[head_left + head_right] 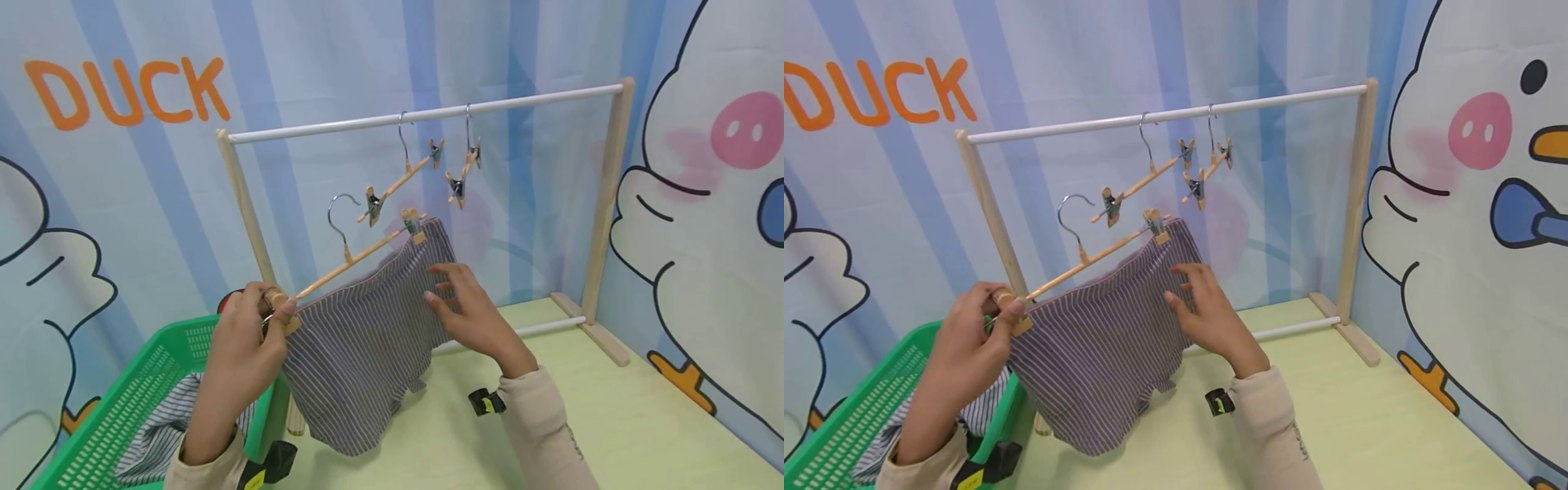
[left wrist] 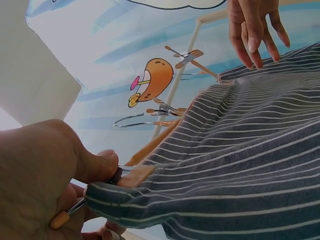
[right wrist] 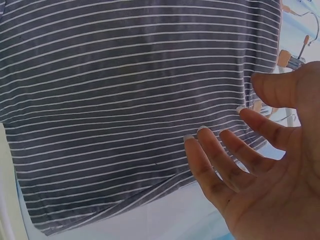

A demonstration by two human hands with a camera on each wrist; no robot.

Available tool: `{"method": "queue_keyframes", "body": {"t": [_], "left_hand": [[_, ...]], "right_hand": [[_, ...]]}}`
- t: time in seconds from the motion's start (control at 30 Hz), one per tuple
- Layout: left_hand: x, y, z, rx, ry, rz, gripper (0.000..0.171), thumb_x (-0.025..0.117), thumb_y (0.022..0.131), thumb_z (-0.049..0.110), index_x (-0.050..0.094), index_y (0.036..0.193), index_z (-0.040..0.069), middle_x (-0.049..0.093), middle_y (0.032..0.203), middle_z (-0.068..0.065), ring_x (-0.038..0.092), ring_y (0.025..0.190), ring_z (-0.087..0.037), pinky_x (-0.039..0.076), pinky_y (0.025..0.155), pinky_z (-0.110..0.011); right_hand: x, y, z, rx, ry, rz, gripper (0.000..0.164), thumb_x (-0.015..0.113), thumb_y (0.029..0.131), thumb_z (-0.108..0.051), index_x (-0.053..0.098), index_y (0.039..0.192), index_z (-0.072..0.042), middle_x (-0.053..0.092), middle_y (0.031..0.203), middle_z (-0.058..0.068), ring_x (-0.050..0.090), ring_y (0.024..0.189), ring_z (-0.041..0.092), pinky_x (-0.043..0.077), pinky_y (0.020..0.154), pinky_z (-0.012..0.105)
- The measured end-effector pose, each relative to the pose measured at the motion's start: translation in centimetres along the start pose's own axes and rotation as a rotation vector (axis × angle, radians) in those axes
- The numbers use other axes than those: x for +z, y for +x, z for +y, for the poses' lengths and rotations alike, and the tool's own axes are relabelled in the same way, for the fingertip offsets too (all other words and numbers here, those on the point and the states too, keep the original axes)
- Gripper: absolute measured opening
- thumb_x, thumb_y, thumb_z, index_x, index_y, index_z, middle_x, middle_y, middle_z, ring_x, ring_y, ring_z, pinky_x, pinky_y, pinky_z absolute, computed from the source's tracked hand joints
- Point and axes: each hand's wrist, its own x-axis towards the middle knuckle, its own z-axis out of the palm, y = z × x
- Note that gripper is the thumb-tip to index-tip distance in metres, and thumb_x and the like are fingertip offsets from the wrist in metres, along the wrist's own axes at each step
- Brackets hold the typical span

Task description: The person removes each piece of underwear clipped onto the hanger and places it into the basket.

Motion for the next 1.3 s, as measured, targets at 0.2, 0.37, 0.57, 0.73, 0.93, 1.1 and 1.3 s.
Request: {"method": "queue_keyframes", "body": {"t": [0.2,0.37,0.57,0.73,0.93,1.1,1.3], "left_hand": [[-0.2,0.2,-0.3,0.045,-0.026,-0.005,0.018,0.05,0.098,0.015,0.049,0.103,-0.002,0.053,0.09,-0.014,0.039,0.073,-0.022,0.036,0.059,-0.038],[-0.5,0.2,-0.6,0.04,-0.032,-0.026,0.017,0.048,0.099,0.017,0.048,0.102,0.0,0.053,0.09,-0.014,0.039,0.077,-0.022,0.034,0.062,-0.039],[-0.8,0.2,-0.9,0.086,-0.04,-0.041,0.012,0.05,0.098,0.014,0.049,0.099,0.002,0.053,0.086,-0.011,0.042,0.076,-0.02,0.035,0.06,-0.038],[-0.8,0.3,-1.1,0.141,-0.056,-0.065,0.007,0.053,0.096,0.012,0.05,0.098,0.006,0.051,0.086,-0.006,0.045,0.075,-0.016,0.037,0.056,-0.035],[-1.0,0.3,-1.5,0.211,-0.093,-0.139,0.005,0.055,0.095,0.012,0.05,0.098,0.011,0.051,0.082,0.002,0.043,0.073,-0.013,0.038,0.056,-0.032],[-0.7,0.5,-1.7,0.236,-0.111,-0.172,0.005,0.054,0.096,0.013,0.05,0.099,0.013,0.05,0.081,0.003,0.045,0.068,-0.011,0.04,0.057,-0.031],[-0.4,0.6,-2.0,0.225,-0.111,-0.124,0.005,0.056,0.095,0.014,0.054,0.099,0.014,0.053,0.079,0.003,0.047,0.063,-0.01,0.041,0.054,-0.031]], "right_hand": [[-0.4,0.0,0.0,0.004,0.008,0.05,0.049,0.047,0.099,-0.031,0.031,0.141,-0.012,0.031,0.14,0.017,0.044,0.117,0.031,0.048,0.087,0.053],[-0.6,0.1,0.1,0.003,0.002,0.148,0.052,0.046,0.099,-0.035,0.03,0.142,-0.013,0.032,0.139,0.017,0.045,0.115,0.029,0.047,0.086,0.052],[-0.7,0.4,0.3,-0.052,-0.018,0.331,0.049,0.048,0.099,-0.029,0.032,0.141,-0.01,0.032,0.134,0.021,0.043,0.114,0.03,0.043,0.09,0.053],[-0.8,0.5,0.5,-0.071,-0.02,0.408,0.047,0.047,0.099,-0.026,0.033,0.14,-0.009,0.028,0.135,0.022,0.032,0.119,0.032,0.036,0.096,0.054],[-1.1,0.3,0.6,-0.079,0.02,0.377,0.044,0.039,0.102,-0.032,0.037,0.139,-0.009,0.03,0.135,0.021,0.035,0.115,0.031,0.035,0.093,0.057],[-1.3,0.2,0.9,-0.094,0.088,0.306,0.038,0.032,0.104,-0.027,0.047,0.129,-0.004,0.043,0.128,0.018,0.046,0.108,0.027,0.042,0.089,0.053],[-1.4,0.0,0.7,0.023,0.215,0.251,0.042,0.03,0.103,-0.036,0.048,0.13,-0.008,0.047,0.129,0.012,0.047,0.111,0.023,0.04,0.094,0.052]]}}
